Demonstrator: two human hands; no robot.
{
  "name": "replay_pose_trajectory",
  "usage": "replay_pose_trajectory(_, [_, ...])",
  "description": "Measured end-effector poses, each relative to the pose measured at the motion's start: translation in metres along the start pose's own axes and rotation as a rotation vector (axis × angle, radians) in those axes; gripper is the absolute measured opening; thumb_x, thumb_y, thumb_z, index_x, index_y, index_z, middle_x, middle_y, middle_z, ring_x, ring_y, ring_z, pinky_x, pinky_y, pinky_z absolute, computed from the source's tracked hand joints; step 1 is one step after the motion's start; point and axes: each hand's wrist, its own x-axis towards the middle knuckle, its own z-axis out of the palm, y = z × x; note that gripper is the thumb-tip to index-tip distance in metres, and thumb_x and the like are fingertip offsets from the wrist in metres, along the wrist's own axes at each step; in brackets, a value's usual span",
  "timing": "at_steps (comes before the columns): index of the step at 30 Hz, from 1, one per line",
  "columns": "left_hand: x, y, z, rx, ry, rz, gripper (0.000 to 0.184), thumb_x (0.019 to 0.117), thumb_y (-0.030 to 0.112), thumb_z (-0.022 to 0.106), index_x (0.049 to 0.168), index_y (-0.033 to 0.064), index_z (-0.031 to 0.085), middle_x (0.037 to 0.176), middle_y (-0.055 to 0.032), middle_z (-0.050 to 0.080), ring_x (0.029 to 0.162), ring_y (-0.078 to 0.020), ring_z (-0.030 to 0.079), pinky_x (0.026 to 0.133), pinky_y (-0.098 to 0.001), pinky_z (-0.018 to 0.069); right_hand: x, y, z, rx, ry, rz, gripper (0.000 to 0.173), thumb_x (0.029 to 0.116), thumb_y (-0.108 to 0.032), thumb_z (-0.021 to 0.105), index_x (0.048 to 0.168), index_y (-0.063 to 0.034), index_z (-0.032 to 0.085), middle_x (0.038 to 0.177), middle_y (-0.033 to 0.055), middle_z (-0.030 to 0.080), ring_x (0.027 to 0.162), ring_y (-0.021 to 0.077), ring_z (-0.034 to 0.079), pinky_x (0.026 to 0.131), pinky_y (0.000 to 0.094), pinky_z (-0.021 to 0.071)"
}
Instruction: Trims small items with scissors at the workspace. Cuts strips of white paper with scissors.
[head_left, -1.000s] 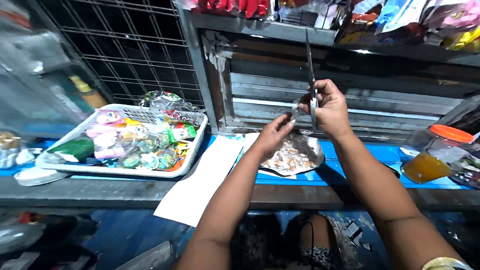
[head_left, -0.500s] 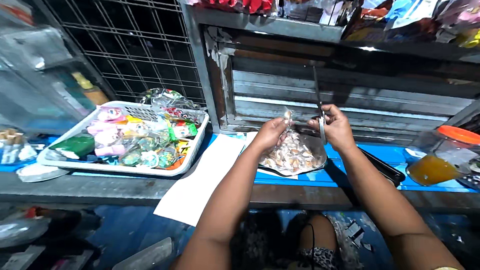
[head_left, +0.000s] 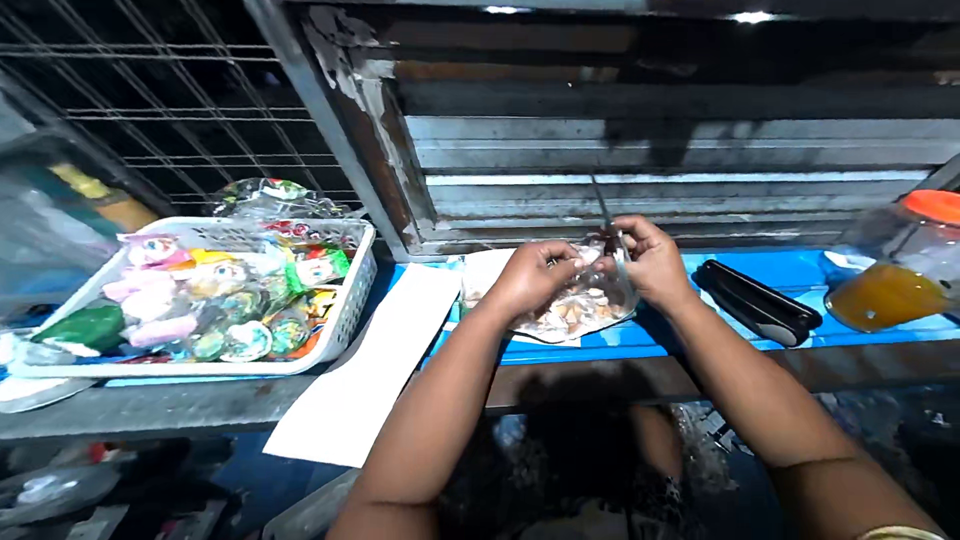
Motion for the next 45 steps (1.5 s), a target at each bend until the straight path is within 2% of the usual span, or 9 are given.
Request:
replay_pose_trajectory(4, [0.002, -0.003, 0.002, -0.021, -0.064, 0.028, 0.012, 0.1006, 0.009, 0.062, 0.099, 0.0021, 0.071, 0.089, -0.0012, 0.069, 0.079, -0.0028, 0.062, 0.078, -0.0240, 0.0525, -0.002, -0.004, -0.003, 0.127, -0.082, 0.100, 0.048, 0.0802, 0.006, 0.078, 0.121, -0.0100, 0.058, 0.090, -0.0033, 0.073, 0.071, 0.0015, 0.067, 0.064, 0.0192, 0.0579])
replay_pose_trajectory(9, [0.000, -0.001, 0.005, -0.061, -0.090, 0.022, 0.010, 0.1005, 0.007, 0.062, 0.102, 0.0023, 0.071, 0.085, -0.0022, 0.067, 0.072, -0.0043, 0.061, 0.070, -0.0225, 0.0521, -0.002, -0.006, -0.012, 0.345, -0.129, 0.294, 0.047, 0.0823, 0.009, 0.070, 0.121, -0.0123, 0.056, 0.084, 0.0004, 0.074, 0.063, 0.0044, 0.066, 0.055, 0.0194, 0.0552])
replay_pose_trajectory(14, [-0.002, -0.001, 0.005, -0.129, -0.079, 0.110, 0.040, 0.0901, -0.008, 0.063, 0.127, 0.0052, 0.056, 0.112, -0.0060, 0.065, 0.077, -0.0071, 0.061, 0.068, -0.0229, 0.0521, -0.001, -0.008, -0.013, 0.265, -0.037, 0.266, 0.047, 0.0835, 0.014, 0.070, 0.121, -0.0118, 0.057, 0.088, -0.0006, 0.074, 0.066, 0.0037, 0.067, 0.061, 0.0190, 0.0571])
replay_pose_trajectory(17, [-0.002, -0.001, 0.005, -0.124, -0.109, 0.147, 0.039, 0.0878, -0.010, 0.063, 0.123, 0.0070, 0.061, 0.117, -0.0031, 0.065, 0.077, -0.0046, 0.059, 0.068, -0.0203, 0.0520, -0.001, -0.006, -0.012, 0.214, 0.009, 0.225, 0.047, 0.0839, 0.013, 0.071, 0.122, -0.0104, 0.057, 0.087, -0.0006, 0.072, 0.066, 0.0032, 0.066, 0.061, 0.0191, 0.0568])
replay_pose_trajectory(21, [-0.002, -0.001, -0.002, -0.024, -0.215, 0.142, 0.020, 0.0943, -0.005, 0.061, 0.107, 0.0017, 0.075, 0.115, -0.0084, 0.071, 0.099, -0.0069, 0.066, 0.088, -0.0247, 0.0542, -0.001, -0.006, -0.011, 0.137, -0.027, 0.150, 0.048, 0.0835, 0.012, 0.073, 0.122, -0.0114, 0.057, 0.092, -0.0030, 0.073, 0.072, 0.0019, 0.068, 0.065, 0.0186, 0.0584])
replay_pose_trajectory(23, [-0.001, 0.001, -0.004, 0.031, -0.239, 0.105, 0.025, 0.0968, -0.004, 0.059, 0.114, 0.0047, 0.075, 0.116, -0.0074, 0.071, 0.098, -0.0061, 0.066, 0.089, -0.0251, 0.0532, -0.001, -0.005, -0.012, 0.092, -0.036, 0.112, 0.048, 0.0825, 0.011, 0.075, 0.121, -0.0109, 0.058, 0.094, -0.0035, 0.073, 0.075, 0.0019, 0.068, 0.068, 0.0189, 0.0588])
replay_pose_trajectory(33, [0.005, -0.009, -0.036, -0.148, 0.175, 0.045, 0.045, 0.0957, -0.005, 0.058, 0.138, 0.0072, 0.061, 0.138, -0.0049, 0.062, 0.093, -0.0026, 0.063, 0.081, -0.0224, 0.0524, 0.009, -0.001, -0.059, -0.451, -0.250, 0.151, 0.063, 0.0795, -0.015, 0.086, 0.137, -0.0099, 0.061, 0.095, 0.0040, 0.067, 0.074, 0.0086, 0.058, 0.067, 0.0292, 0.0507])
replay_pose_trajectory(38, [0.005, -0.013, -0.044, -0.198, 0.187, 0.070, 0.049, 0.0940, -0.008, 0.059, 0.141, 0.0063, 0.058, 0.139, -0.0049, 0.060, 0.087, -0.0013, 0.063, 0.075, -0.0199, 0.0528, 0.008, -0.005, -0.063, -0.536, -0.353, 0.215, 0.061, 0.0788, -0.018, 0.088, 0.135, -0.0117, 0.065, 0.112, 0.0070, 0.072, 0.090, 0.0131, 0.067, 0.081, 0.0369, 0.0566])
replay_pose_trajectory(45, [0.004, -0.011, -0.036, -0.213, 0.119, 0.098, 0.049, 0.0929, -0.009, 0.060, 0.139, 0.0058, 0.060, 0.139, -0.0041, 0.062, 0.085, 0.0013, 0.063, 0.076, -0.0178, 0.0528, 0.003, -0.009, -0.056, -0.529, -0.405, 0.147, 0.065, 0.0762, -0.021, 0.090, 0.135, -0.0108, 0.065, 0.108, 0.0036, 0.071, 0.081, 0.0059, 0.061, 0.074, 0.0271, 0.0532])
